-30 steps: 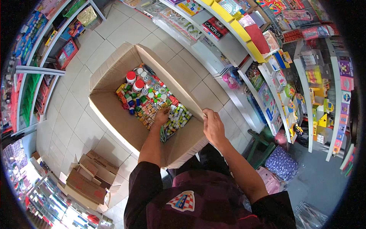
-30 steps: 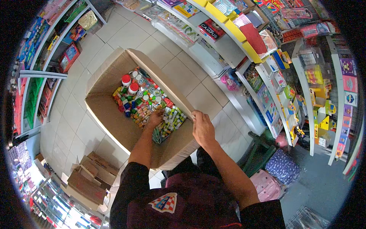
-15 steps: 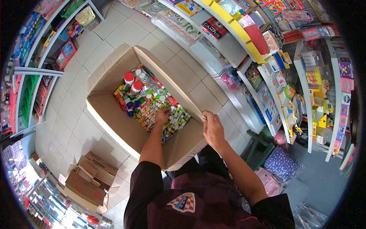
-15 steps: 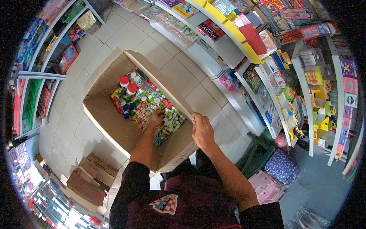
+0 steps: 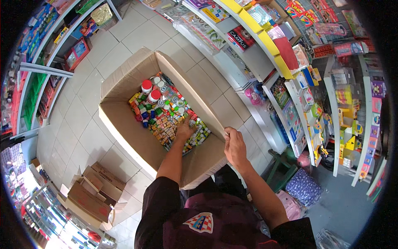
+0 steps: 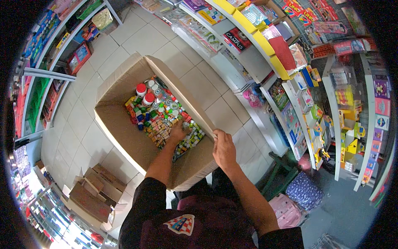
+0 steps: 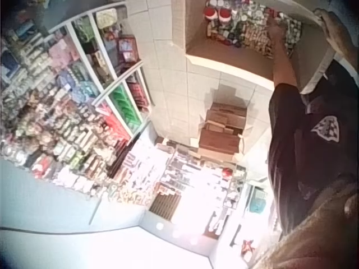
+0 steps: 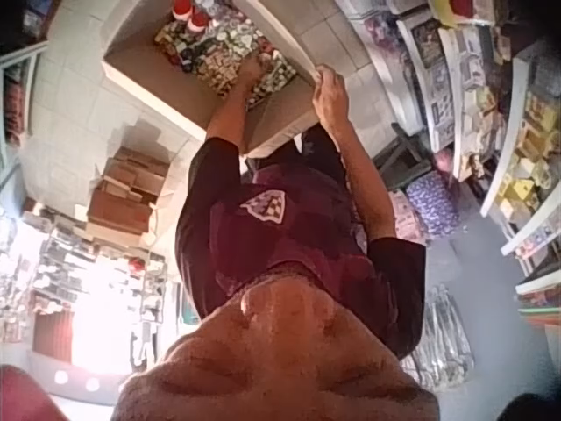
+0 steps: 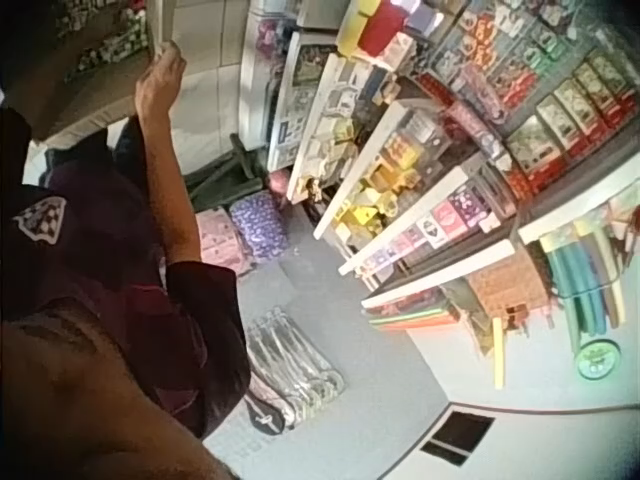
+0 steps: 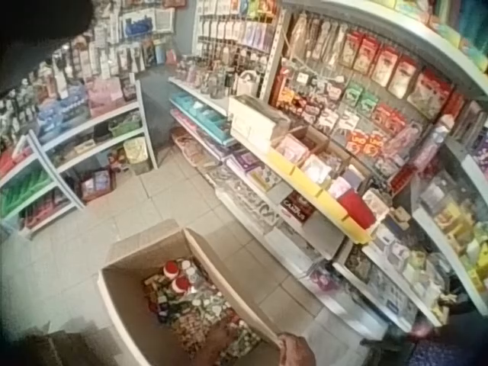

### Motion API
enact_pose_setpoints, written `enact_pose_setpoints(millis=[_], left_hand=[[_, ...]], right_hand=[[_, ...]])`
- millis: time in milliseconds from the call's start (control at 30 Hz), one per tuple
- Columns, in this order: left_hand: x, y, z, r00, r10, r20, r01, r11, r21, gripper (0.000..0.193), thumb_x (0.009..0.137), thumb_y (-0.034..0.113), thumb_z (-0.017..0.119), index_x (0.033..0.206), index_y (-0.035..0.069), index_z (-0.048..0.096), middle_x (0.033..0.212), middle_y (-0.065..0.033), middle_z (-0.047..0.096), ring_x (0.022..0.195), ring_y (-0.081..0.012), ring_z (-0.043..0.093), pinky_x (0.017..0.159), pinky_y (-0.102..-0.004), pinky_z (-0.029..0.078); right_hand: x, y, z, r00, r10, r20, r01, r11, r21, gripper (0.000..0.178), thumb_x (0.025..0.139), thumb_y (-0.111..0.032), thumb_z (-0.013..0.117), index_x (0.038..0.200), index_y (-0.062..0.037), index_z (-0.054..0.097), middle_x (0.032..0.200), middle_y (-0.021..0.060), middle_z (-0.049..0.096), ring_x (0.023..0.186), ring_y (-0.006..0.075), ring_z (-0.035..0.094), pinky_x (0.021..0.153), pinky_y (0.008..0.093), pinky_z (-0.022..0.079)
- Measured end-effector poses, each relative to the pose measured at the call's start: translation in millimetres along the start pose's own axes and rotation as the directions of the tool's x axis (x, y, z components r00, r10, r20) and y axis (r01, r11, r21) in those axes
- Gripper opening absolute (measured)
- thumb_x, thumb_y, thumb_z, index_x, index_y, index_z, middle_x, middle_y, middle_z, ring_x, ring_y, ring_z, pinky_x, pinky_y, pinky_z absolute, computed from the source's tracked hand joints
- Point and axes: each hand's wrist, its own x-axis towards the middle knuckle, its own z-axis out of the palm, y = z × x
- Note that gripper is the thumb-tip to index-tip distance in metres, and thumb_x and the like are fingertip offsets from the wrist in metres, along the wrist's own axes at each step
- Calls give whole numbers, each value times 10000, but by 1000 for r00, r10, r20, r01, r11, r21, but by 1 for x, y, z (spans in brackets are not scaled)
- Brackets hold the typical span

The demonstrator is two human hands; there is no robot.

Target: Taking glue sticks from a cardboard box on the floor and placing them into display holders on a store shelf.

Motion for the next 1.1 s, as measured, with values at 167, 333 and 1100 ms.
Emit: enact_pose_setpoints(millis=[167,333,1100], left_hand=[[-24,75,-1,979,-68,193,31,982,189,871,741,401,775,1470,271,317,1432,-243,324,1297,-497,374,1028,-539,411],[-30,78,1,977,-105,184,67,977,204,791,731,318,792,1390,195,373,1448,-216,326,1310,-459,380,1021,-566,409],[69,29,-115,901,309,-305,-36,753,657,435,882,192,552,1316,183,542,1510,-26,375,1389,-295,328,1061,-508,318]], right_hand=[[-5,13,-7,998,60,2,-60,998,-37,297,854,17,584,1129,-58,500,1046,161,599,978,378,555,822,442,481],[-3,12,-4,997,68,39,-67,997,-43,286,873,4,566,1143,-51,493,1073,163,596,990,387,548,838,447,475],[-4,15,-1,1000,22,-6,-22,999,-48,274,890,22,559,1146,-42,488,1060,165,592,933,367,549,795,441,456]])
